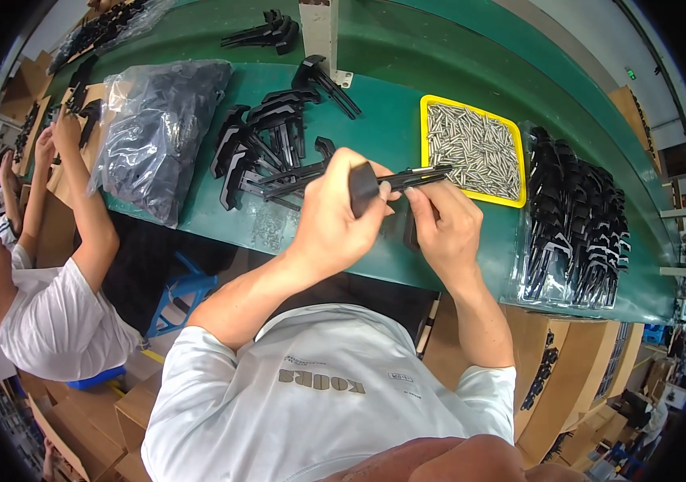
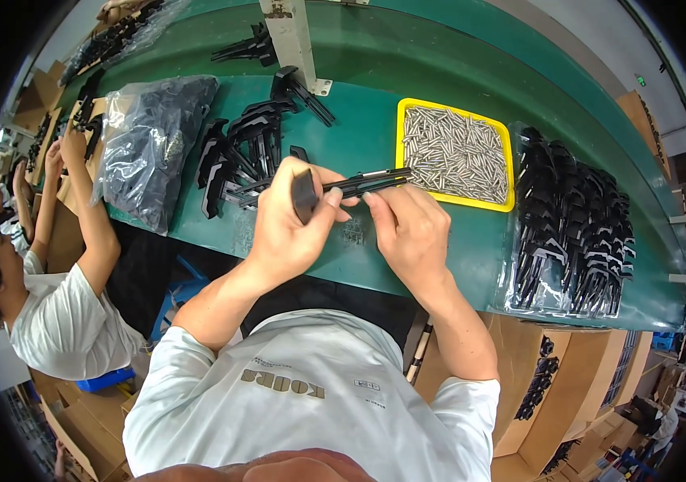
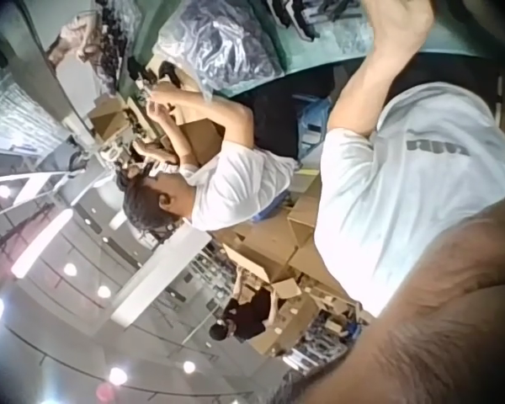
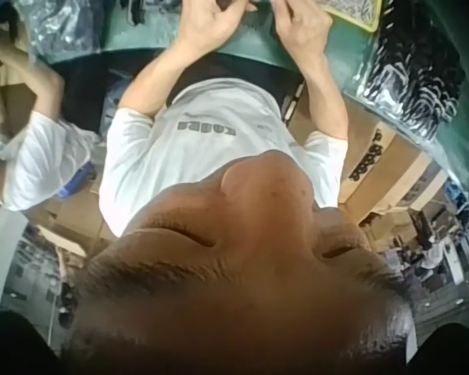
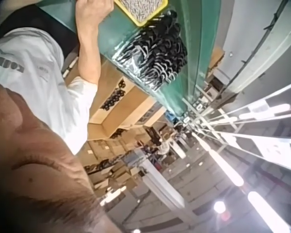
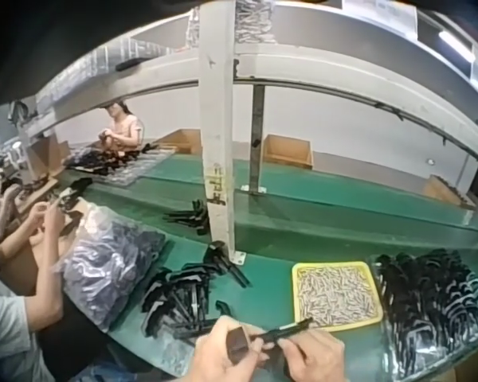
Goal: Manually inserting small screws into plastic components at an assembly line station.
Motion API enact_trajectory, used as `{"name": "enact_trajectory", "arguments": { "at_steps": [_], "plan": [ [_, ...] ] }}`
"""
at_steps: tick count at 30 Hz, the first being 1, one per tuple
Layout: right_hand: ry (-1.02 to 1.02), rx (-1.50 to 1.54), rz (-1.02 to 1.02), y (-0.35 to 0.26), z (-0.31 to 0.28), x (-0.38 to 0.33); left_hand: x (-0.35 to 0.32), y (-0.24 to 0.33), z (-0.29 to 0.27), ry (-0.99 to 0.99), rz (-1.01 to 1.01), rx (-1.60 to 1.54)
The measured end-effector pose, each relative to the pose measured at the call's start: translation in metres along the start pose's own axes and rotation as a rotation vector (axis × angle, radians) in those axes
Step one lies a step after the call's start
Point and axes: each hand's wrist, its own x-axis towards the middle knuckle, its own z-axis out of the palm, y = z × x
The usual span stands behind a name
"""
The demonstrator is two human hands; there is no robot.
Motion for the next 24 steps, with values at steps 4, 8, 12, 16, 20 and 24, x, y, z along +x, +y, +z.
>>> {"name": "enact_trajectory", "arguments": {
  "at_steps": [4, 8, 12, 16, 20, 24],
  "plan": [
    [0.020, -0.003, 0.021, -0.001, -0.001, -0.004, 0.007, -0.005, 0.001, 0.066, -0.401, -0.586],
    [0.118, 0.452, 0.368, -0.006, -0.014, 0.000, 0.007, -0.003, -0.001, -0.050, -0.493, -0.619],
    [0.078, 0.614, 0.602, 0.012, -0.038, -0.019, 0.000, -0.015, 0.014, -0.126, -0.383, -0.450],
    [-0.060, 0.527, 0.780, 0.050, -0.072, -0.045, -0.002, -0.018, 0.001, -0.085, -0.207, -0.082],
    [-0.077, 0.420, 0.847, 0.068, -0.080, -0.063, 0.015, -0.045, -0.040, -0.084, 0.127, 0.585],
    [-0.111, 0.325, 0.853, 0.070, -0.063, -0.055, 0.027, -0.056, -0.059, -0.200, 0.365, 0.981]
  ]
}}
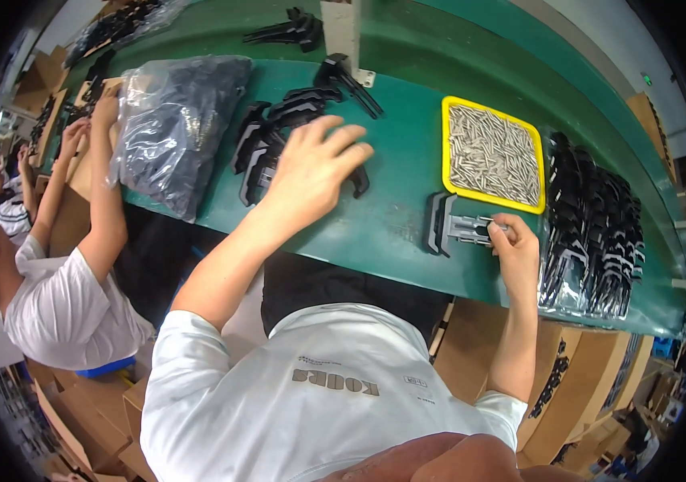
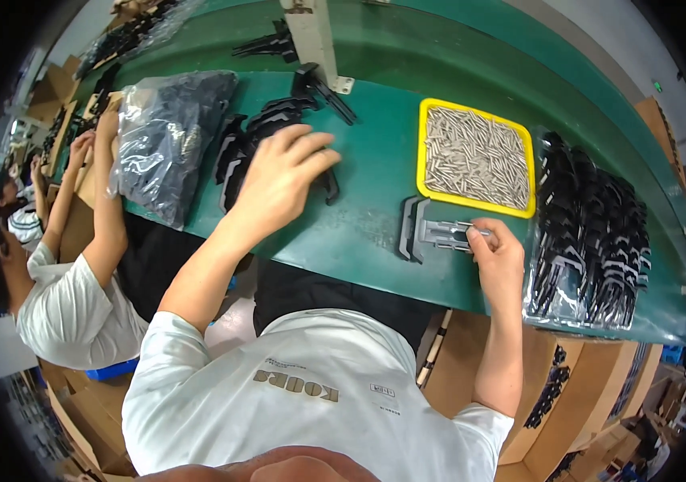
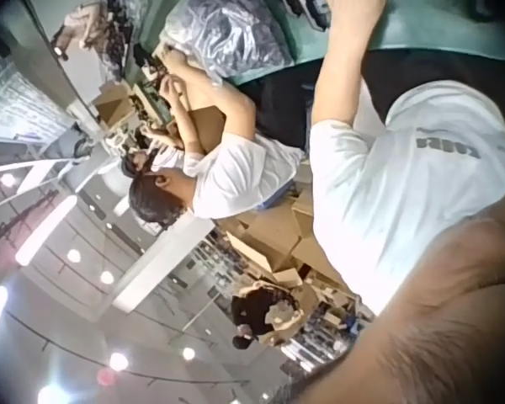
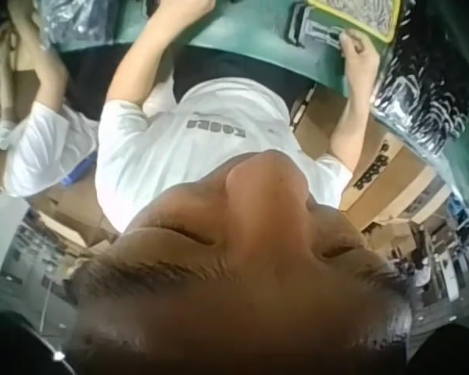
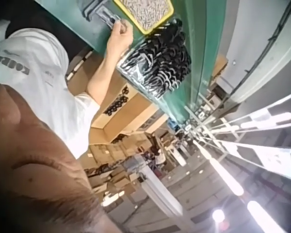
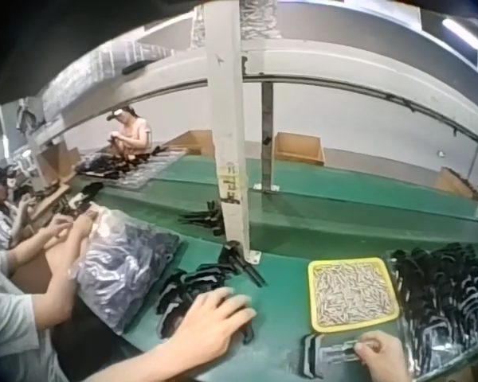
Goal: Manually inserting small screws into plastic components at an assembly line station.
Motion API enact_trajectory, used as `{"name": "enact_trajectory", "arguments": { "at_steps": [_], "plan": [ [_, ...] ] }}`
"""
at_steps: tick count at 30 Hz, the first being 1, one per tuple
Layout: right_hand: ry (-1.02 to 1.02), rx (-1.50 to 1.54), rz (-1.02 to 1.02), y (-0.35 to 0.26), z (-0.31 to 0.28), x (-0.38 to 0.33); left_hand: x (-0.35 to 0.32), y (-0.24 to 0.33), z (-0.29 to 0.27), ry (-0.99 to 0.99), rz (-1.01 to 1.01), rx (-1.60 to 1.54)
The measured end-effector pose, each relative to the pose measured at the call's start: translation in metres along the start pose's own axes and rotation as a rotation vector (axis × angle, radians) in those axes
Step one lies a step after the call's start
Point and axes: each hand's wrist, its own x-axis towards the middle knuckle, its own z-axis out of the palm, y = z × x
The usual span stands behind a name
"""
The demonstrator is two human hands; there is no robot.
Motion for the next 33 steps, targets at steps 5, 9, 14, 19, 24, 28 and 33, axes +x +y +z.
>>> {"name": "enact_trajectory", "arguments": {
  "at_steps": [5, 9, 14, 19, 24, 28, 33],
  "plan": [
    [0.175, -0.441, -0.299, -0.007, 0.023, -0.003, 0.002, -0.011, 0.011, -0.092, 0.183, -0.017],
    [0.295, -0.653, -0.599, 0.029, 0.011, -0.004, 0.015, -0.013, 0.043, 0.123, 0.317, -0.062],
    [0.284, -0.681, -0.632, 0.042, 0.002, 0.028, 0.031, -0.016, 0.035, 0.412, 0.209, -0.105],
    [0.293, -0.686, -0.765, -0.002, 0.009, 0.072, 0.026, 0.006, -0.005, 0.368, -0.106, -0.469],
    [0.111, -0.839, -0.646, -0.040, 0.027, 0.090, 0.008, 0.023, 0.006, 0.381, -0.331, -0.888],
    [0.051, -0.847, -0.618, -0.037, 0.026, 0.097, 0.000, 0.026, 0.004, 0.294, -0.488, -1.140],
    [0.198, -0.831, -0.723, -0.017, 0.006, 0.100, 0.008, 0.037, 0.001, 0.173, -0.658, -1.434]
  ]
}}
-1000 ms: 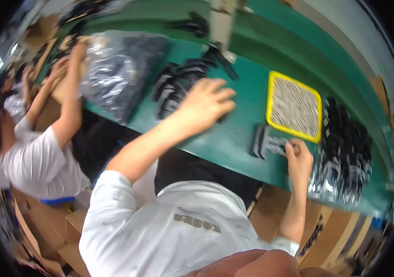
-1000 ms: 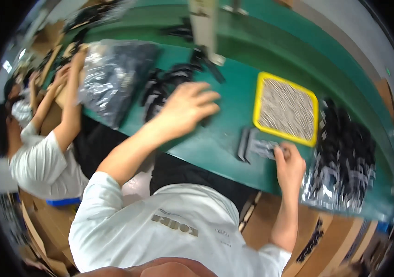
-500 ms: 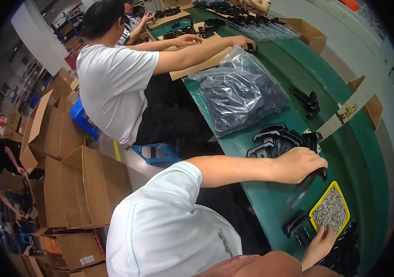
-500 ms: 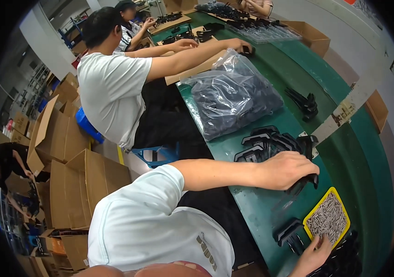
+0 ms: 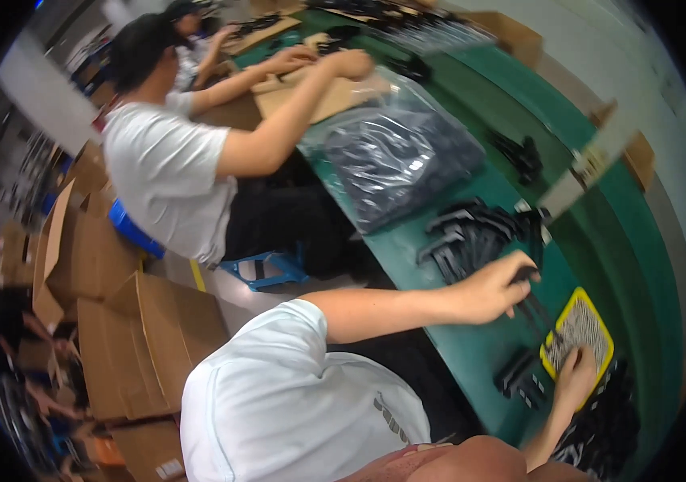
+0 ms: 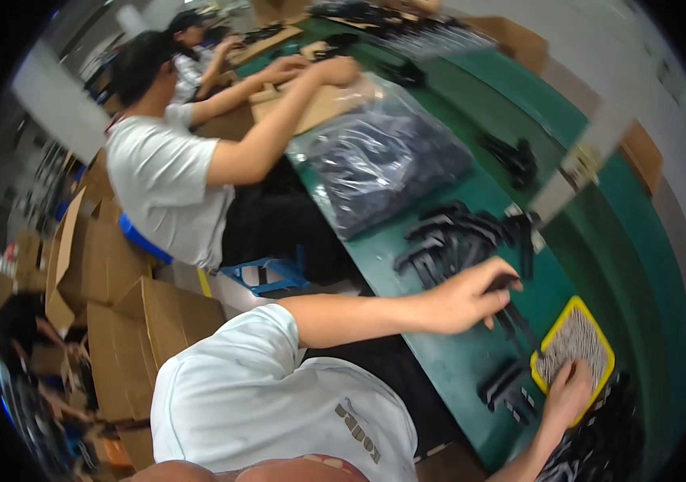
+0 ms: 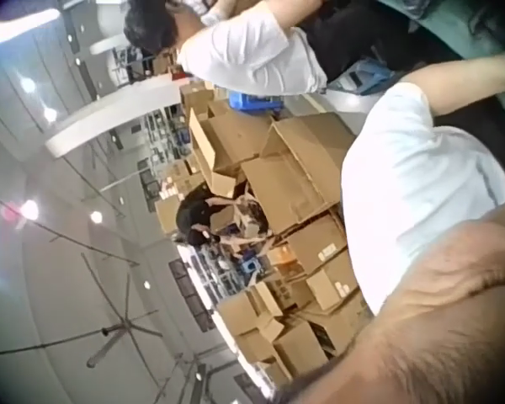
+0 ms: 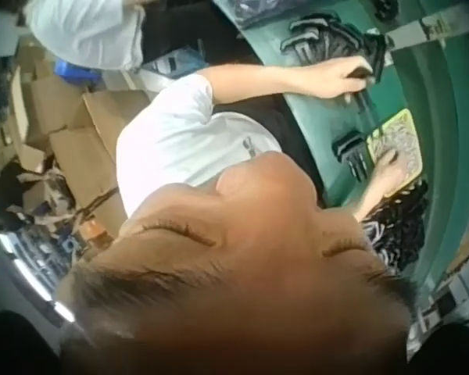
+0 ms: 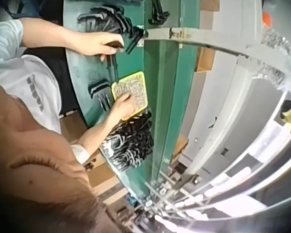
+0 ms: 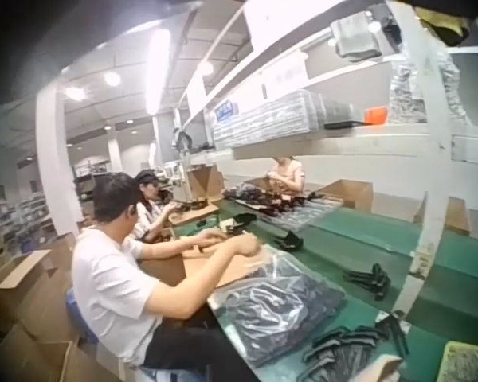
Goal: Manually inserting small screws into plastic components at an assembly line station.
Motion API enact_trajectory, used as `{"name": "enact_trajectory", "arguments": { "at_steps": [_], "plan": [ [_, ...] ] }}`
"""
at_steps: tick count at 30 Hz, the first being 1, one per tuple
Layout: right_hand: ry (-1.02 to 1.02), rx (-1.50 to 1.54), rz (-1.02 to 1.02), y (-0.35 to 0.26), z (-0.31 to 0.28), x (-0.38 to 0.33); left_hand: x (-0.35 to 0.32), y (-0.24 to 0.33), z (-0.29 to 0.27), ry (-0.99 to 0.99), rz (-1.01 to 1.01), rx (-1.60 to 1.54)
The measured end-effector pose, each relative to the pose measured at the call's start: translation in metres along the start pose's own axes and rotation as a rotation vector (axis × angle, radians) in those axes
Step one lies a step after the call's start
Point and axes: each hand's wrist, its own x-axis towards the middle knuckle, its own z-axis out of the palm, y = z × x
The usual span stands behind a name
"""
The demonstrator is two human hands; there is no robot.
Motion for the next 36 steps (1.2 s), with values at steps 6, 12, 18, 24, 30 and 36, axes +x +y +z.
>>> {"name": "enact_trajectory", "arguments": {
  "at_steps": [6, 12, 18, 24, 30, 36],
  "plan": [
    [0.083, 0.604, 0.272, -0.060, -0.038, 0.003, -0.008, 0.008, 0.002, 0.092, 0.088, -0.035],
    [0.081, 1.040, 0.324, -0.112, -0.061, -0.001, -0.014, 0.018, 0.023, 0.062, 0.117, 0.012],
    [0.073, 0.743, 0.017, -0.132, -0.064, 0.004, -0.017, 0.006, 0.028, 0.056, 0.331, 0.216],
    [0.341, 0.429, -0.330, -0.144, -0.045, 0.007, -0.016, 0.005, 0.029, 0.079, 0.416, 0.267],
    [0.419, 0.279, -0.369, -0.154, -0.043, 0.005, -0.014, 0.006, 0.025, 0.057, 0.592, 0.424],
    [0.429, 0.276, -0.354, -0.160, -0.043, 0.004, -0.015, 0.005, 0.024, 0.047, 0.631, 0.469]
  ]
}}
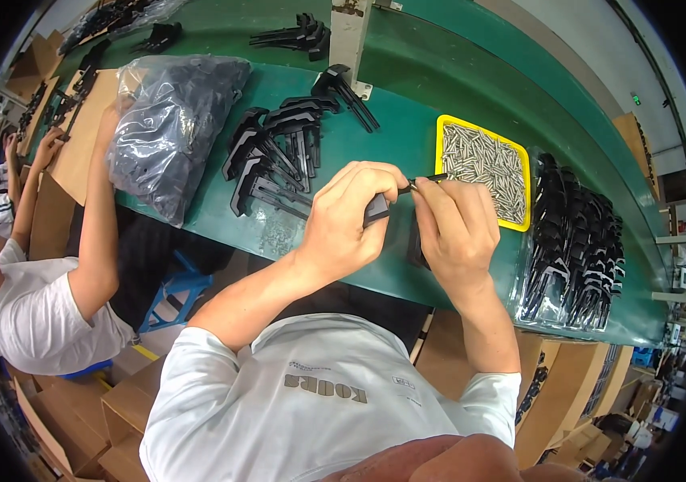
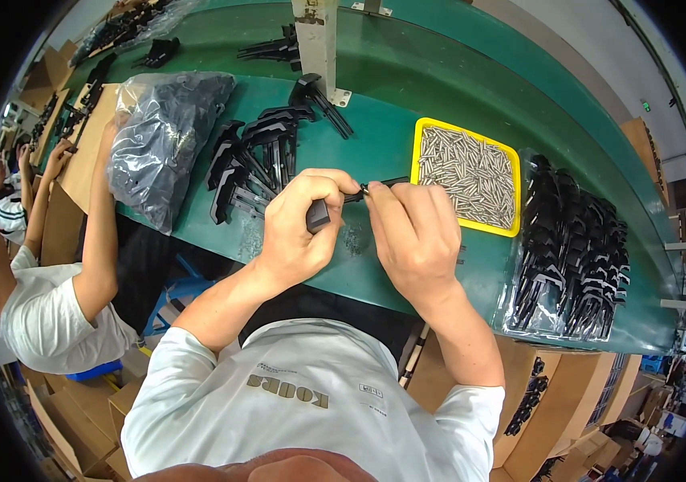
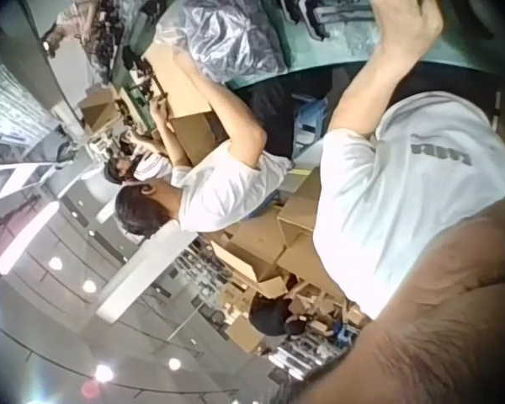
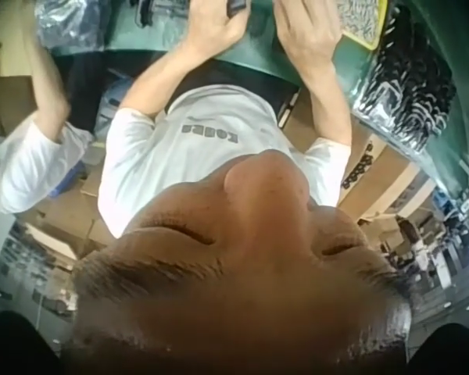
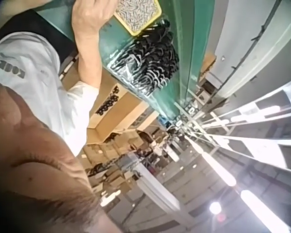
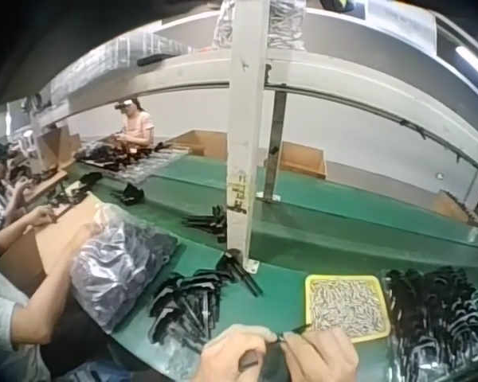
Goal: Manually inserting small screws into plastic components at an assembly line station.
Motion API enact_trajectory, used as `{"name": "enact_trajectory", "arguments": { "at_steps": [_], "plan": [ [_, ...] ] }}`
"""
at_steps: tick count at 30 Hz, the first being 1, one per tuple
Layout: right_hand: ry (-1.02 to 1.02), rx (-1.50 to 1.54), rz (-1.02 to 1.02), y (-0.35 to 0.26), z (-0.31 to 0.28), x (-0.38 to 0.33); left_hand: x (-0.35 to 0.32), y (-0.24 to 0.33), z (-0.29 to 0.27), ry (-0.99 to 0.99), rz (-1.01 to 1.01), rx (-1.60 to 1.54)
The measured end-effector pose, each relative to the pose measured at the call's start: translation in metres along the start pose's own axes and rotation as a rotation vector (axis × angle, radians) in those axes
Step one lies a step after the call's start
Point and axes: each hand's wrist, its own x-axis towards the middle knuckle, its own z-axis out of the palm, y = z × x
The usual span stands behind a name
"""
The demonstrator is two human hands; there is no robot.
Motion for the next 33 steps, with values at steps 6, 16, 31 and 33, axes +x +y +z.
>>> {"name": "enact_trajectory", "arguments": {
  "at_steps": [6, 16, 31, 33],
  "plan": [
    [-0.084, 0.252, 0.204, 0.014, -0.002, -0.004, -0.005, -0.002, -0.003, -0.036, 0.130, 0.076],
    [-0.310, -0.123, 0.383, 0.093, -0.017, -0.035, -0.002, 0.001, -0.009, -0.023, -0.576, -0.337],
    [-0.480, -0.181, 0.310, 0.120, -0.001, -0.051, -0.006, 0.007, -0.007, -0.046, -0.629, -0.230],
    [-0.374, -0.161, 0.296, 0.123, 0.006, -0.056, -0.004, 0.008, -0.006, -0.040, -0.627, -0.221]
  ]
}}
